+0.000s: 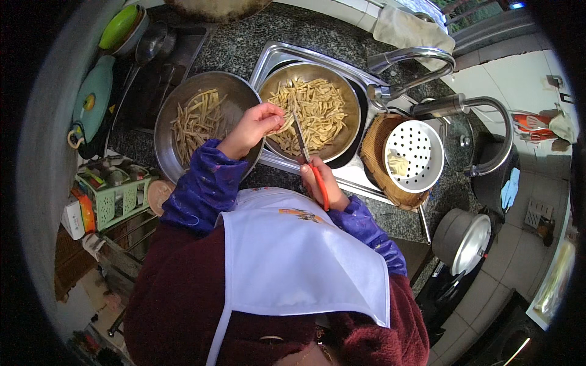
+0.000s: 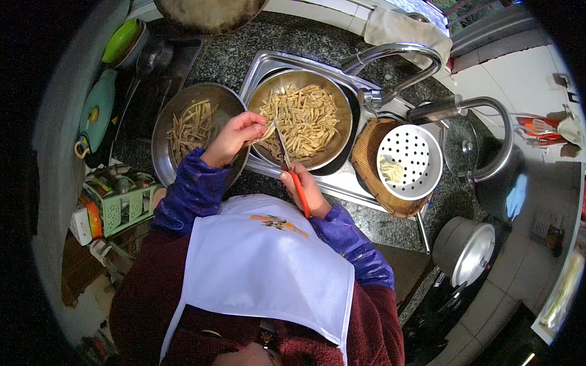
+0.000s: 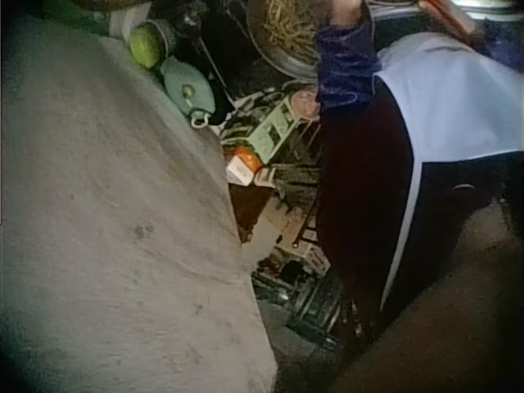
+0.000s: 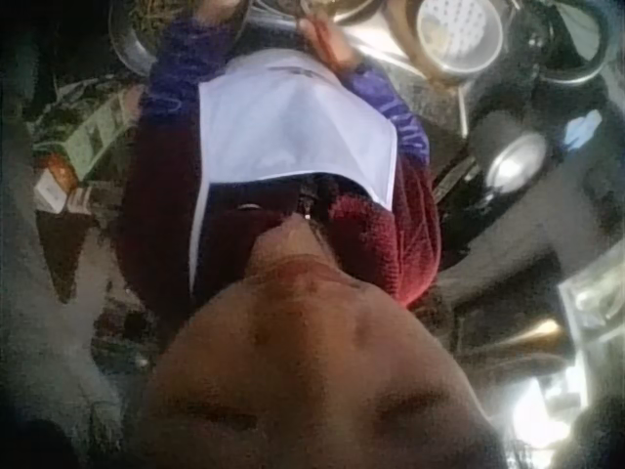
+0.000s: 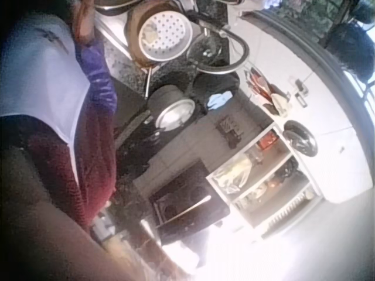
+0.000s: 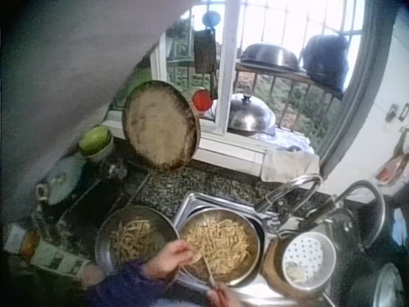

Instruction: The person uses kitchen shears to trim and cut long, thin vegetables over a sink, transferring the cut pieces into a metal bowl. The person repeatedly picks up vegetable strands, snips them, and drops them into the bowl.

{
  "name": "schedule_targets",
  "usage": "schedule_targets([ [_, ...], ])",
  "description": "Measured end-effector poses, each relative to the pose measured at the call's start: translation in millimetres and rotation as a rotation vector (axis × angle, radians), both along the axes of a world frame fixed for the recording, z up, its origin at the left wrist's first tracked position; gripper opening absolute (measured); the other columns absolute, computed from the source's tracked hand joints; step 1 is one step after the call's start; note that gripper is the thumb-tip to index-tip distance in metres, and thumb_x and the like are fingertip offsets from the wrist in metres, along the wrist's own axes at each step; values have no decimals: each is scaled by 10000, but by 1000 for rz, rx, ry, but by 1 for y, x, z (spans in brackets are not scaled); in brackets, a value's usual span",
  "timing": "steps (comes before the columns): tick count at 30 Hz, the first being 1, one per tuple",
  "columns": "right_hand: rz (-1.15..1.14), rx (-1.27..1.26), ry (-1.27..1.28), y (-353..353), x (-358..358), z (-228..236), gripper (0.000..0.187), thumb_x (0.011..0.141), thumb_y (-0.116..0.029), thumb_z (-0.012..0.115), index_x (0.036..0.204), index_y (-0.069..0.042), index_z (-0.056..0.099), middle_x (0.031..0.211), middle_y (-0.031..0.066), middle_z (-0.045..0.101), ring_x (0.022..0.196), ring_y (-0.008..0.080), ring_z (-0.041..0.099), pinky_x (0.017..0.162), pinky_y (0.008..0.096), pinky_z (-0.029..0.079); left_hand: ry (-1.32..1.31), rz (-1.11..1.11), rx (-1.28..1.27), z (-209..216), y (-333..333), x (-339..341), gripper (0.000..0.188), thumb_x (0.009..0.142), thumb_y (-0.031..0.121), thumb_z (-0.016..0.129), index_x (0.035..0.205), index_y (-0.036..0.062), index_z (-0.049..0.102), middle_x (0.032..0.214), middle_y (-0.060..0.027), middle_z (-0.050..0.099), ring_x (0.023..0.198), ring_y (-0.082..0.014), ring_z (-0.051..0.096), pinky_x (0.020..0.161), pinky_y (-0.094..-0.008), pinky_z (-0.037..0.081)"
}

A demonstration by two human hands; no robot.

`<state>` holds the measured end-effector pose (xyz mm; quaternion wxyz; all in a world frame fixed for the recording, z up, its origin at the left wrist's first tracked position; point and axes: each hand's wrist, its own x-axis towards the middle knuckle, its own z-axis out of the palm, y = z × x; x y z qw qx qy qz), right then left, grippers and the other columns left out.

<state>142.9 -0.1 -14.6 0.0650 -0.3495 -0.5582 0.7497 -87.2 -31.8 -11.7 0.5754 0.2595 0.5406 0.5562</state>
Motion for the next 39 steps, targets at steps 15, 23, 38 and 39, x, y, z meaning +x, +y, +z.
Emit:
schedule_targets([
  [15, -79, -89, 62, -1, 0, -2, 303, 897, -329, 487, 978, -39, 452, 639, -23, 432, 543, 61, 383, 479, 199, 324, 348, 10, 71, -9, 4, 5, 206, 827, 48, 562, 1021, -20, 575, 780, -34, 606, 684, -79, 545, 628, -220, 455],
  [23, -38, -11, 24, -2, 1, 0, 450, 898, -432, 430, 1121, -40, 428, 674, -16, 447, 557, 57, 386, 487, 186, 322, 217, 50, 0, 5, 21, 25, 246, 879, 67, 492, 1112, -8, 506, 771, -53, 598, 651, -81, 524, 601, -216, 453],
  [38, -206, -7, 98, 1, 3, -11, 335, 889, -328, 499, 1018, -21, 457, 659, -12, 441, 587, 75, 397, 522, 208, 346, 435, -144, 36, -8, 6, 17, 151, 829, 105, 561, 899, -28, 567, 746, -68, 612, 637, -98, 551, 593, -251, 463],
  [39, -196, -10, 114, 1, 4, -11, 342, 891, -334, 493, 1021, -21, 453, 658, -10, 441, 588, 74, 398, 522, 207, 345, 400, -134, 7, -2, 6, 20, 144, 825, 109, 561, 851, -31, 580, 741, -66, 613, 631, -96, 550, 591, -251, 464],
])
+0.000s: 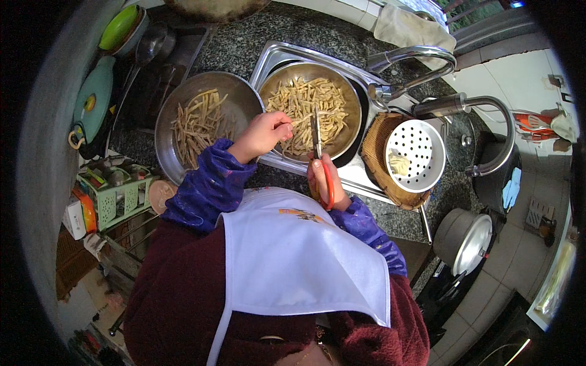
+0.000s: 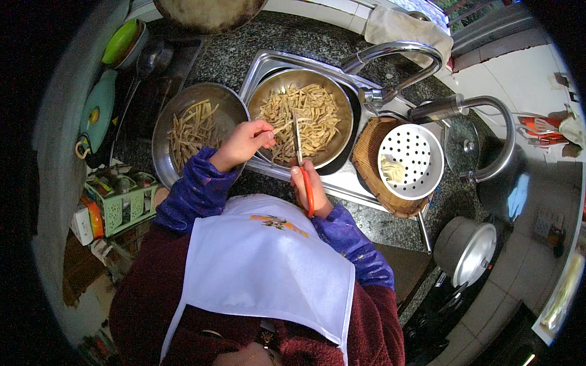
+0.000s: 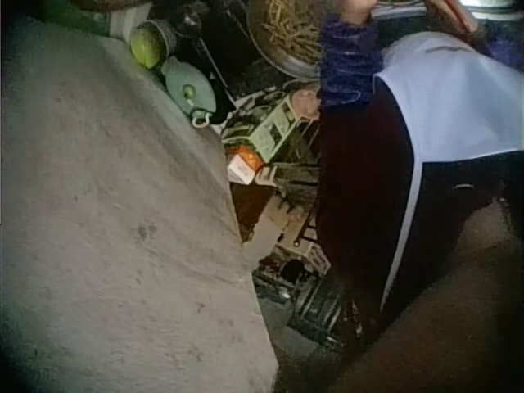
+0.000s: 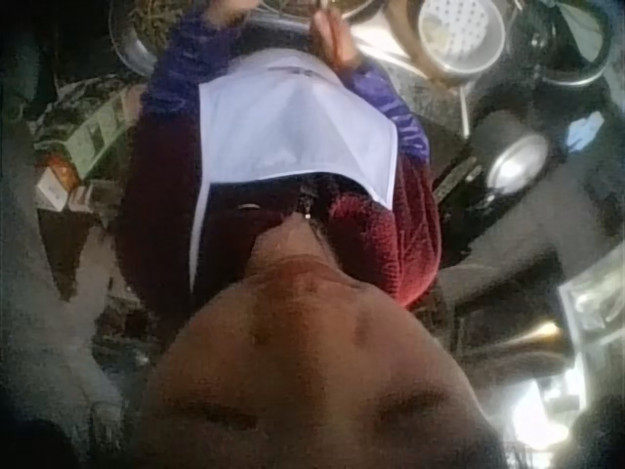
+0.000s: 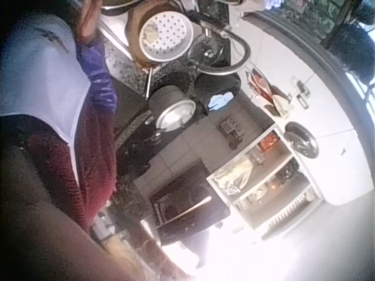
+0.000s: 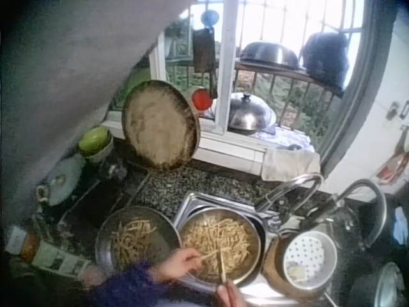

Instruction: The person uses kitchen shears to trim and cut long, thin vegetables over a sink, transferring the cut pieces into a metal bowl. The person repeatedly picks up vegetable strands, snips them, and drops them into the bowl.

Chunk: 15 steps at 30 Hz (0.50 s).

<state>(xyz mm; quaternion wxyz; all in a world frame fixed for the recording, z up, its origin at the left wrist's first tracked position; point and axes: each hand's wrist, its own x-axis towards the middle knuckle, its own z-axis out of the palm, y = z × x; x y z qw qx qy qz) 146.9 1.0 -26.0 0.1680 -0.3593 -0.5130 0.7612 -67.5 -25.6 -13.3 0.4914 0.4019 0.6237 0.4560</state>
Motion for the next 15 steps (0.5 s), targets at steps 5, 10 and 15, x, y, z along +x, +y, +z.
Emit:
schedule_targets([
  [5, 34, 0, -38, -2, -3, 3, 323, 891, -321, 501, 998, -20, 458, 671, -13, 444, 575, 68, 387, 509, 201, 332, -54, -69, -59, 13, 5, 6, 146, 850, 107, 528, 895, -25, 569, 743, -68, 612, 632, -100, 555, 583, -238, 460],
  [10, -30, -4, -84, 1, -1, 7, 313, 878, -286, 543, 1010, -10, 476, 699, -13, 447, 579, 65, 383, 505, 198, 328, -225, -64, -100, 19, -1, 6, 159, 868, 100, 507, 967, -21, 539, 803, -87, 613, 661, -113, 563, 594, -231, 462],
  [15, -5, -26, -5, 0, 2, -1, 312, 893, -277, 515, 1045, -12, 455, 724, -9, 439, 631, 72, 386, 560, 204, 348, -396, 56, -133, 24, -5, 6, 234, 886, 98, 486, 1096, 17, 424, 871, -122, 616, 703, -124, 567, 623, -237, 475],
])
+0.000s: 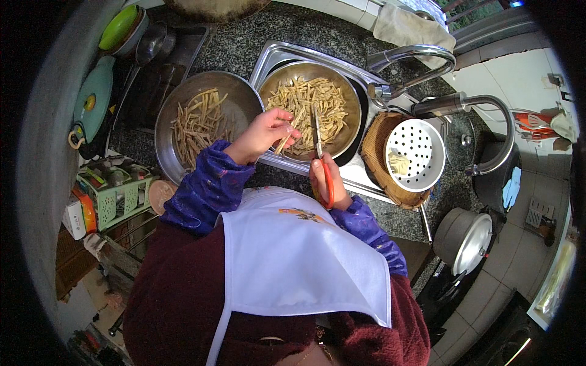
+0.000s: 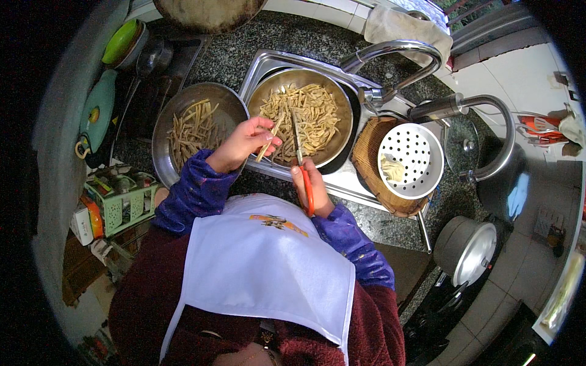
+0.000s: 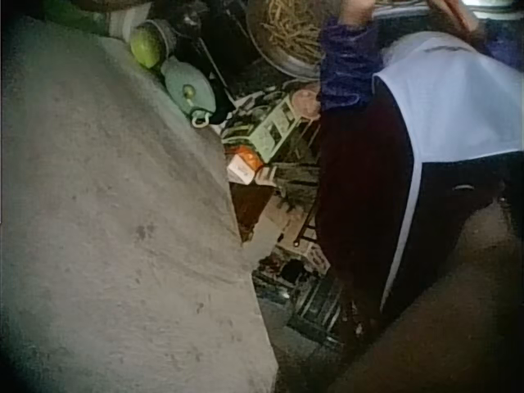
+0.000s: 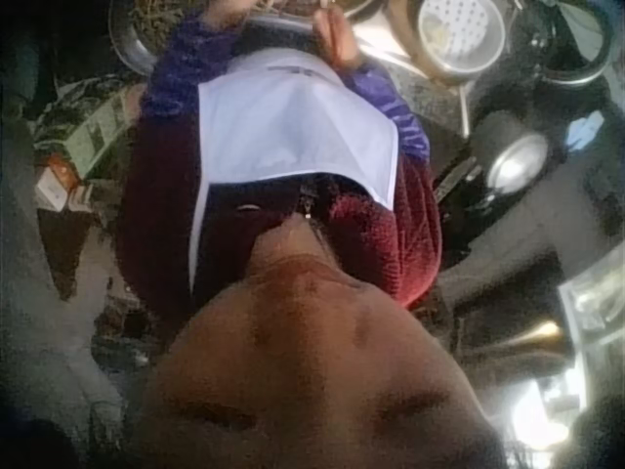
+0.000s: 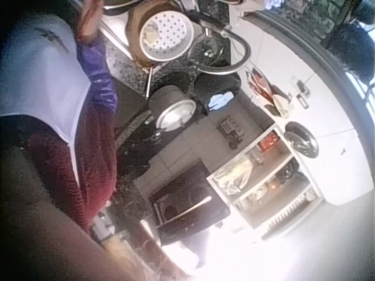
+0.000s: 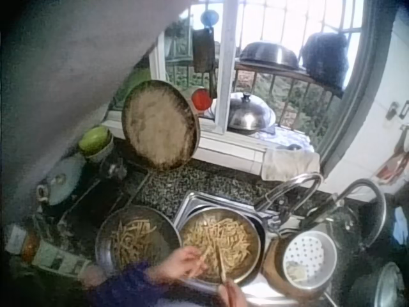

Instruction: The person uses kitchen shears to trim and cut long, thin vegetables over a sink, transferring the cut pieces into a metal bowl. The person repeatedly picks up vegetable strands, snips them, and drops them into the bowl.

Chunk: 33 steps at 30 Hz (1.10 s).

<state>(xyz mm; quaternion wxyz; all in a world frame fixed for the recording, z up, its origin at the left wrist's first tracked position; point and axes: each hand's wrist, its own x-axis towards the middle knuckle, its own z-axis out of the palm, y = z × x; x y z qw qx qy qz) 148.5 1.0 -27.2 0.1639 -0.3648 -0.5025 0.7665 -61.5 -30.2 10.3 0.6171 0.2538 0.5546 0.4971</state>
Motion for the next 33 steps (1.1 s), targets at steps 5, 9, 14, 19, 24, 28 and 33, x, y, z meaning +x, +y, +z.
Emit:
schedule_targets([
  [5, 171, 61, -24, -2, -1, 2, 305, 896, -235, 505, 1085, -9, 426, 825, 26, 461, 754, 103, 415, 688, 245, 388, -3, 0, 21, -5, 4, -1, 219, 881, 85, 499, 1069, 43, 393, 851, -125, 612, 671, -126, 570, 586, -234, 477],
  [9, 207, 249, -47, 0, -1, 1, 303, 886, -226, 523, 1075, -5, 435, 824, 30, 481, 760, 106, 431, 695, 249, 395, 19, 25, 4, -4, 4, 0, 176, 874, 85, 518, 1016, 42, 424, 815, -115, 607, 641, -118, 565, 562, -224, 471],
  [14, 139, 296, -115, -3, 0, -4, 293, 872, -241, 554, 1021, 1, 479, 802, 32, 506, 756, 102, 442, 697, 239, 396, 31, 19, -26, 0, 2, -4, 189, 852, 138, 572, 984, 18, 508, 771, -80, 609, 624, -99, 563, 538, -218, 473],
  [19, -3, 218, -76, -2, -1, -5, 303, 871, -269, 561, 1002, -3, 496, 749, 5, 503, 698, 97, 441, 635, 235, 394, 32, -54, -26, 2, -3, -3, 200, 847, 150, 576, 981, 5, 544, 764, -59, 610, 608, -85, 550, 542, -206, 469],
  [24, -78, -32, 0, -2, -1, 2, 279, 880, -266, 545, 999, -18, 499, 700, -33, 446, 626, 57, 373, 545, 196, 330, -8, 28, -52, -5, -3, 1, 169, 839, 146, 585, 930, 6, 557, 747, -55, 612, 594, -73, 539, 533, -199, 458],
  [28, 57, 89, 14, -2, 4, -5, 271, 896, -242, 509, 1044, -18, 465, 701, -29, 429, 640, 77, 376, 578, 212, 352, 67, 125, -73, -3, 3, 6, 156, 834, 150, 593, 901, 12, 564, 719, -47, 609, 571, -62, 524, 504, -185, 429],
  [33, 142, 228, -73, -4, 1, -5, 274, 892, -241, 520, 1034, -12, 473, 742, 1, 478, 702, 109, 426, 658, 241, 395, 86, 59, -30, -11, 4, 12, 145, 829, 148, 598, 879, 15, 568, 688, -31, 597, 552, -52, 509, 483, -173, 404],
])
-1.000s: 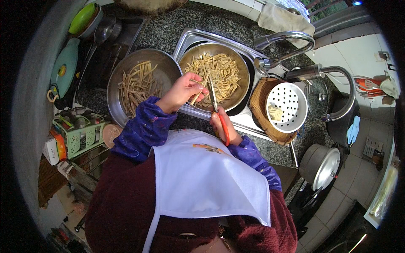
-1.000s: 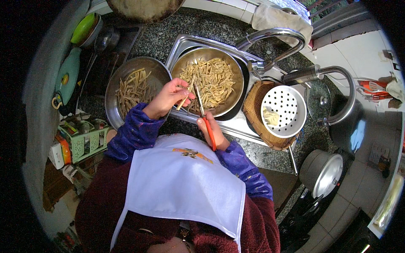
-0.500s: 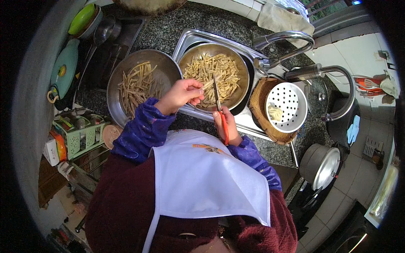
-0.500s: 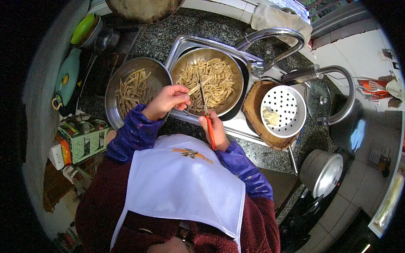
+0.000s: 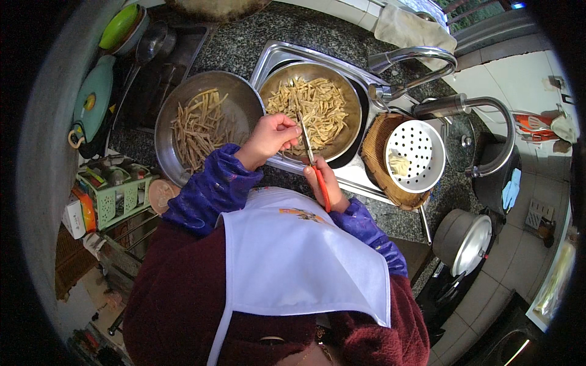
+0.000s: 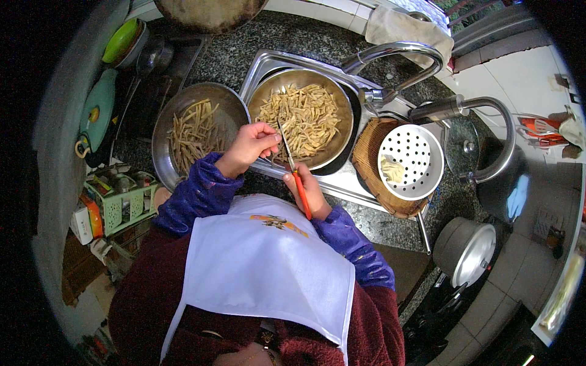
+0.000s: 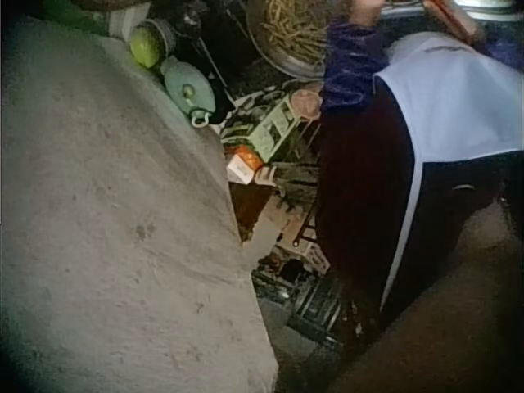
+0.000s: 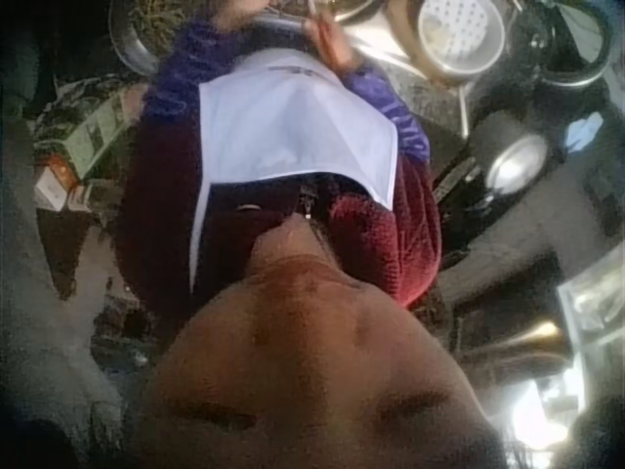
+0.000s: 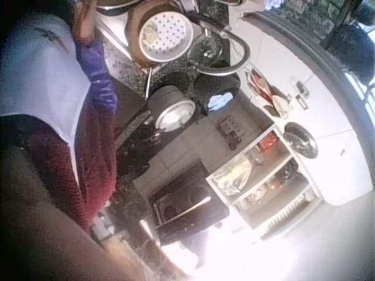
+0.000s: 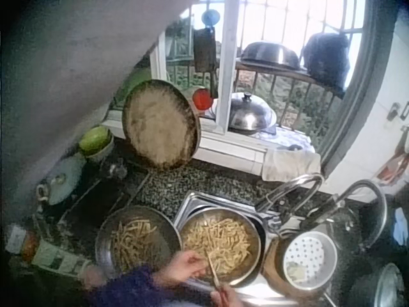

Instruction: The person uses kitchen shears to trim and cut long, thin vegetables over a sink, transferring the cut pieces into a metal bowl. The person repeatedly picks up vegetable strands, snips them, and drops them into the bowl.

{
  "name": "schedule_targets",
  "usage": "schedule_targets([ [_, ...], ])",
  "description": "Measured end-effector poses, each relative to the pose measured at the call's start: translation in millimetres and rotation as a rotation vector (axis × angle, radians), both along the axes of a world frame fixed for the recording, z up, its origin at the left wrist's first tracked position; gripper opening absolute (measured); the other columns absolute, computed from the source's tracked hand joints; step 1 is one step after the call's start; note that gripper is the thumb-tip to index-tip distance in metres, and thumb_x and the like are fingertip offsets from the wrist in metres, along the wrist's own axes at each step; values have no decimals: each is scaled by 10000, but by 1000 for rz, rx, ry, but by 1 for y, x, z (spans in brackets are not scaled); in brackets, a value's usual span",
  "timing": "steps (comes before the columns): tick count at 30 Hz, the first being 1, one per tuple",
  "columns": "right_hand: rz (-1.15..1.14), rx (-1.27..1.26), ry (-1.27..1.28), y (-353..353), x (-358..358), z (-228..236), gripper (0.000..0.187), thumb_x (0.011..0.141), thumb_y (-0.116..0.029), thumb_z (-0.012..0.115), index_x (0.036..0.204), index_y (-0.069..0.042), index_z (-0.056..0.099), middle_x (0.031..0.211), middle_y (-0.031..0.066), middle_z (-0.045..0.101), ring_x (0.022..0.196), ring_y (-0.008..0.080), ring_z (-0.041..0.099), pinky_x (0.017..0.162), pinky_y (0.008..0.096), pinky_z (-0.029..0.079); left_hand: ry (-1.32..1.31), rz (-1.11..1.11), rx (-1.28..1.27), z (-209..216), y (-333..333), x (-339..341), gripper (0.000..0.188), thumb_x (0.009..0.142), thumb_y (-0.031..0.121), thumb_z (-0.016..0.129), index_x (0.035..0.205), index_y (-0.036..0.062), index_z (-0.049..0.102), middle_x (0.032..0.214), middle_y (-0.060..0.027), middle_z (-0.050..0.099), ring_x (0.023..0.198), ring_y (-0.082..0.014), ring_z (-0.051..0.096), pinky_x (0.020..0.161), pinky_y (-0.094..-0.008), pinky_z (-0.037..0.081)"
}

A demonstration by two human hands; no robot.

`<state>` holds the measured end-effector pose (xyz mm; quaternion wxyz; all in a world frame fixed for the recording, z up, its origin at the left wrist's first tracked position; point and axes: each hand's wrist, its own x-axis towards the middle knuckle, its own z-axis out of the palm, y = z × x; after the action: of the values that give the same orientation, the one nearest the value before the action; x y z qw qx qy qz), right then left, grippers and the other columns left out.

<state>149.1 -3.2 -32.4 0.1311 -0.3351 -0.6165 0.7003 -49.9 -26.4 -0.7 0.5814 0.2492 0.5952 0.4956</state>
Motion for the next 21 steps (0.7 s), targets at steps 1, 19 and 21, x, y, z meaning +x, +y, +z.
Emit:
schedule_targets([
  [1, -4, 20, -20, 0, 0, -2, 273, 890, -244, 524, 1027, -12, 478, 750, 5, 487, 708, 104, 432, 658, 237, 395, 3, -3, 5, 2, 0, 0, 143, 828, 146, 597, 876, 14, 568, 683, -28, 595, 551, -51, 507, 482, -173, 402],
  [19, 47, -231, 131, 1, 1, 5, 356, 910, -330, 452, 1103, -31, 439, 663, -42, 409, 564, 58, 364, 495, 212, 314, -10, 4, 19, 3, 0, 1, 115, 836, 127, 576, 878, 20, 587, 666, -16, 575, 545, -45, 485, 478, -164, 377],
  [21, 29, -270, 118, 0, 2, 5, 341, 907, -320, 465, 1087, -32, 450, 658, -44, 410, 557, 57, 361, 487, 211, 308, -2, -24, 25, 5, 0, -1, 111, 841, 125, 567, 879, 23, 589, 672, -13, 572, 552, -44, 480, 485, -165, 373],
])
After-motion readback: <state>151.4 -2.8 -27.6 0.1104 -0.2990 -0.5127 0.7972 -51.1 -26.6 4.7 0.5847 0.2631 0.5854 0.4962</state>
